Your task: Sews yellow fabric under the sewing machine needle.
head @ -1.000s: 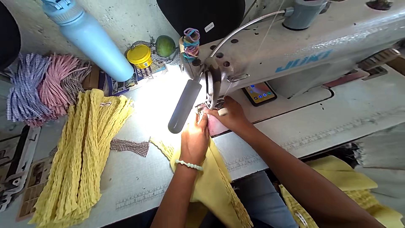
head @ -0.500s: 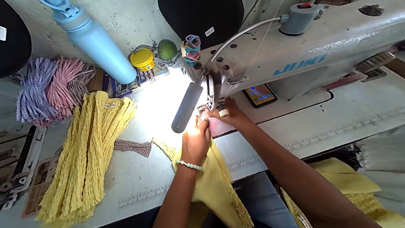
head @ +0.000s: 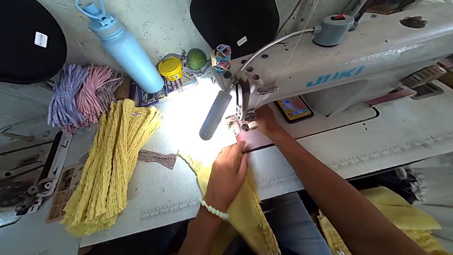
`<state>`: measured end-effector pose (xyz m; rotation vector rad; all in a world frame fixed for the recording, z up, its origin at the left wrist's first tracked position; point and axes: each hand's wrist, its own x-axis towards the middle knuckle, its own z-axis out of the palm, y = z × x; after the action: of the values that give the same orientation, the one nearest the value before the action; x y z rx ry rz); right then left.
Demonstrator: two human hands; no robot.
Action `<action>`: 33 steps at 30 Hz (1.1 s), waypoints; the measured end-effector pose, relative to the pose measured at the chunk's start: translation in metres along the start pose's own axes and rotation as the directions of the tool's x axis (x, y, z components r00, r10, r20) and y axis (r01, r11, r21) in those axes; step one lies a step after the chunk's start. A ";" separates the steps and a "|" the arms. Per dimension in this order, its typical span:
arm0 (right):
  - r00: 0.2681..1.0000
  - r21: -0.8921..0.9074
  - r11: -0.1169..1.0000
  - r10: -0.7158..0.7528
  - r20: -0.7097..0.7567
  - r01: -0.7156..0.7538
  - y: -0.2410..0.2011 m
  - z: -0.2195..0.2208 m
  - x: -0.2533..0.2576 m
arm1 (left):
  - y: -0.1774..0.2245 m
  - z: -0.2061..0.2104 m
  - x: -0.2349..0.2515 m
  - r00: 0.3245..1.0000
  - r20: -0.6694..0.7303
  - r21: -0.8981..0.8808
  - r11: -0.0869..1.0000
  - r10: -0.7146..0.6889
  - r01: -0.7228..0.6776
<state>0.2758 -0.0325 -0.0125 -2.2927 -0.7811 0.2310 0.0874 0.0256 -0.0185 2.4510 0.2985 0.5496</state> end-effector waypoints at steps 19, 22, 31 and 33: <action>0.904 -0.269 0.933 -0.316 -0.287 0.241 0.101 -0.022 -0.105 | 0.018 0.022 -0.101 0.988 -0.154 0.225 0.974 -0.003 0.038; 0.897 -0.202 0.947 -0.304 -0.320 0.249 0.102 -0.025 -0.106 | 0.018 0.008 -0.089 0.993 -0.113 0.177 0.983 -0.021 0.041; 0.813 -0.212 0.976 -0.162 -0.559 0.049 0.148 -0.106 -0.103 | -0.005 0.010 0.013 0.981 -0.002 0.233 0.954 -0.195 0.190; 0.793 -0.229 0.973 -0.142 -0.593 0.004 0.163 -0.130 -0.099 | -0.012 0.021 0.015 0.974 0.038 0.283 0.937 -0.224 0.205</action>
<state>0.3203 -0.2578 -0.0295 -2.3165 -0.5657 -0.6400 0.1097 0.0296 -0.0369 2.6534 0.6449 0.3454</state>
